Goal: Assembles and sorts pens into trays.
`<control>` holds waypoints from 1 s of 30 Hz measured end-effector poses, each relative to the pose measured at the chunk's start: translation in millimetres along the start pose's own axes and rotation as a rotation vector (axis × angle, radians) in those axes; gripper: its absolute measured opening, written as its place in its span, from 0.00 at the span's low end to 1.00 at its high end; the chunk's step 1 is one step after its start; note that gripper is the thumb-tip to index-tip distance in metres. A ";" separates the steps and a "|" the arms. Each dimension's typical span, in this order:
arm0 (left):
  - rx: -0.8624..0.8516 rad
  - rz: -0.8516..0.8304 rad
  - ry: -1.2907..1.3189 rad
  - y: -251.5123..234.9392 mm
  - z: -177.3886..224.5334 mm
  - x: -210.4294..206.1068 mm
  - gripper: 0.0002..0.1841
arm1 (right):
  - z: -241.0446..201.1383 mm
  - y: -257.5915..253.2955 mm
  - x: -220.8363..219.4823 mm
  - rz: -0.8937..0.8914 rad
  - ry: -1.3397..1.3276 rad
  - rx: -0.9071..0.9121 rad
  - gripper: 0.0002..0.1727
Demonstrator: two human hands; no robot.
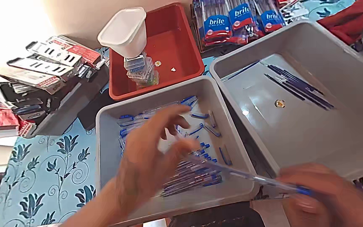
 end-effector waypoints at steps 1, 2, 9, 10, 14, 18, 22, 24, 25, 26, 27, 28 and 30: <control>0.059 -0.017 -0.043 -9.0 -15.9 1.7 0.19 | 0.5 6.1 9.8 0.039 -0.004 -0.034 0.19; 0.102 -0.047 -0.105 -15.9 -30.4 -1.4 0.15 | 1.9 11.7 17.6 0.082 -0.010 -0.051 0.17; 0.366 -0.492 -0.312 -41.5 -65.1 -46.6 0.16 | 16.0 23.2 23.9 0.226 -0.255 -0.016 0.14; 0.308 -0.448 -0.317 -40.5 -65.6 -45.9 0.14 | 16.3 21.9 20.2 0.226 -0.281 0.000 0.14; -0.011 -0.124 -0.359 -18.5 -47.5 -32.9 0.13 | 16.6 16.2 8.4 0.238 -0.322 0.022 0.14; -0.054 -0.023 -0.134 22.8 -13.3 -24.0 0.12 | 15.0 6.0 2.2 0.326 -0.387 0.020 0.13; -0.009 0.037 0.060 47.4 -0.6 -25.9 0.15 | 16.4 -5.2 -6.5 0.321 -0.418 0.031 0.13; -0.008 0.062 0.070 51.8 0.9 -25.8 0.15 | 13.8 -7.8 -10.7 0.297 -0.440 0.033 0.12; -0.024 0.069 0.078 53.0 1.4 -25.6 0.15 | 12.4 -8.2 -12.9 0.284 -0.458 0.033 0.12; -0.044 0.071 0.078 54.0 2.3 -25.5 0.15 | 11.5 -8.3 -14.5 0.263 -0.464 0.034 0.12; -0.073 0.072 0.079 54.8 3.7 -25.5 0.14 | 11.0 -8.0 -15.4 0.237 -0.453 0.031 0.12; -0.110 0.071 0.085 56.1 6.2 -25.6 0.14 | 10.2 -7.1 -16.0 0.202 -0.423 0.023 0.12; -0.173 0.066 0.069 59.3 14.5 -25.3 0.12 | 7.5 -5.0 -19.5 0.162 -0.383 0.009 0.13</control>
Point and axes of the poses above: each hand's wrist, its own y-axis away from the middle knuckle, its own x-axis out of the back of the hand, z = x × y, the point moved 3 cm from there along -y, towards the middle knuckle, and after that the axes turned 11 degrees about -z, right-handed, at the moved point
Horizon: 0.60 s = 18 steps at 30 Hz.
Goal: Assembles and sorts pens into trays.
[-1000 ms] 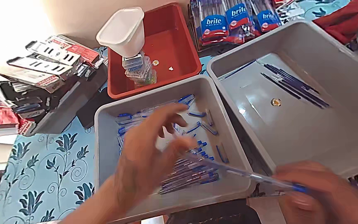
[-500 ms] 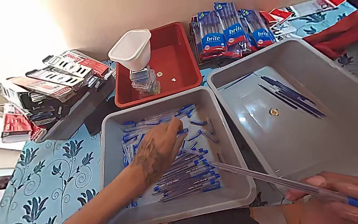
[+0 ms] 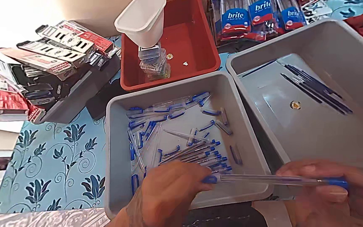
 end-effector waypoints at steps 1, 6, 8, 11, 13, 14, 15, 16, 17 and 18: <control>-0.017 0.005 -0.008 2.0 4.8 0.0 0.11 | -1.8 2.3 -0.8 -0.010 0.025 -0.002 0.13; 0.008 0.072 0.007 16.6 21.1 -2.1 0.07 | -25.0 4.1 12.4 -0.307 0.249 0.033 0.18; 0.014 0.096 -0.007 21.3 24.1 -4.0 0.06 | -31.9 4.1 14.6 -0.422 0.302 0.055 0.19; 0.028 0.088 -0.007 28.0 31.2 -12.1 0.07 | -39.2 2.8 10.7 -0.392 0.350 0.041 0.23; 0.097 0.062 0.015 34.3 29.9 -17.7 0.07 | -40.7 1.3 3.8 -0.381 0.390 -0.006 0.23; 0.148 0.043 -0.002 37.8 27.3 -20.0 0.08 | -36.5 -0.5 -1.3 -0.384 0.422 -0.033 0.23; 0.193 0.013 -0.054 40.7 23.8 -21.9 0.08 | -29.2 -3.2 -7.7 -0.383 0.468 -0.060 0.23; 0.226 -0.026 -0.127 42.8 20.6 -23.9 0.09 | -19.2 -5.4 -15.5 -0.381 0.505 -0.073 0.24; 0.246 -0.068 -0.206 44.8 17.9 -26.3 0.11 | -8.8 -5.9 -23.9 -0.393 0.547 -0.062 0.24; 0.262 -0.097 -0.278 45.9 15.1 -27.7 0.12 | 0.7 -5.5 -32.4 -0.420 0.585 -0.034 0.25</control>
Point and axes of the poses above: each hand's wrist, its own y-axis away from the middle knuckle, its own x-axis out of the back of the hand, z = x × y, the point moved 3 cm from there along -y, towards the middle knuckle, and after that the axes turned 11 degrees about -z, right-handed, at the moved point
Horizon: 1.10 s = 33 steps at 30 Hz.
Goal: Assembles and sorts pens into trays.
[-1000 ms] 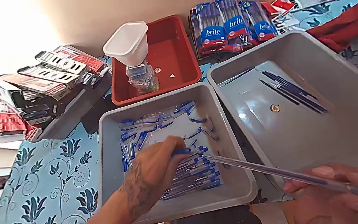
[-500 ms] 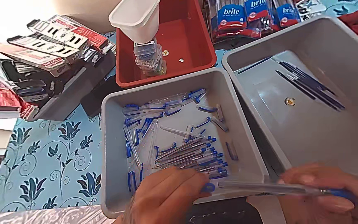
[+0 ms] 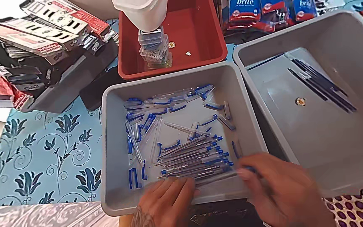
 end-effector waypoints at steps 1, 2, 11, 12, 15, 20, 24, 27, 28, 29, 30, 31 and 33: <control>0.015 -0.004 -0.046 -0.3 -3.5 -0.5 0.12 | 1.5 -2.8 -10.1 -0.034 0.027 0.039 0.25; 0.031 0.002 -0.064 0.0 -7.7 -0.2 0.12 | 1.8 -4.1 -17.8 -0.075 0.036 0.083 0.24; 0.070 -0.006 0.013 3.4 -24.3 -3.3 0.15 | 5.7 -1.8 -23.0 -0.122 -0.015 0.108 0.18; 0.073 -0.013 -0.010 2.7 -24.9 -1.7 0.15 | 5.4 -1.9 -23.4 -0.129 -0.010 0.109 0.18; 0.070 -0.043 -0.111 -1.7 -29.0 6.2 0.17 | 6.0 -1.6 -23.5 -0.141 0.021 0.105 0.18; -0.064 -0.144 -0.205 -32.7 -52.6 26.3 0.15 | 8.9 -0.6 -19.2 -0.157 0.098 0.087 0.18; -0.170 -0.282 -0.245 -81.8 -72.2 17.7 0.11 | 8.2 2.4 -16.1 -0.139 0.080 0.077 0.18; -0.210 -0.409 -0.271 -106.4 -78.4 -1.9 0.05 | 6.1 11.0 -7.3 -0.119 -0.020 0.098 0.17; -0.229 -0.417 -0.271 -109.9 -79.4 -5.2 0.03 | 6.2 15.3 -0.6 -0.103 -0.087 0.102 0.15; -0.242 -0.383 -0.269 -110.4 -79.5 -4.7 0.03 | 8.0 20.4 7.3 -0.077 -0.155 0.104 0.14; -0.237 -0.321 -0.263 -107.7 -78.8 -0.5 0.04 | 11.8 26.2 15.4 -0.038 -0.201 0.097 0.13; -0.225 -0.226 -0.261 -101.8 -77.2 6.3 0.06 | 16.9 32.4 24.1 0.013 -0.218 0.078 0.12; -0.148 -0.043 -0.246 -83.3 -68.6 23.3 0.14 | 30.2 46.1 43.7 0.124 -0.169 -0.012 0.12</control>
Point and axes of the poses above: each hand's wrist, its own y-axis away from the middle knuckle, its own x-axis out of the back of the hand, z = x × y, the point moved 3 cm from there along -y, towards the middle knuckle, and after that the axes turned 11 degrees about -z, right-handed, at the moved point
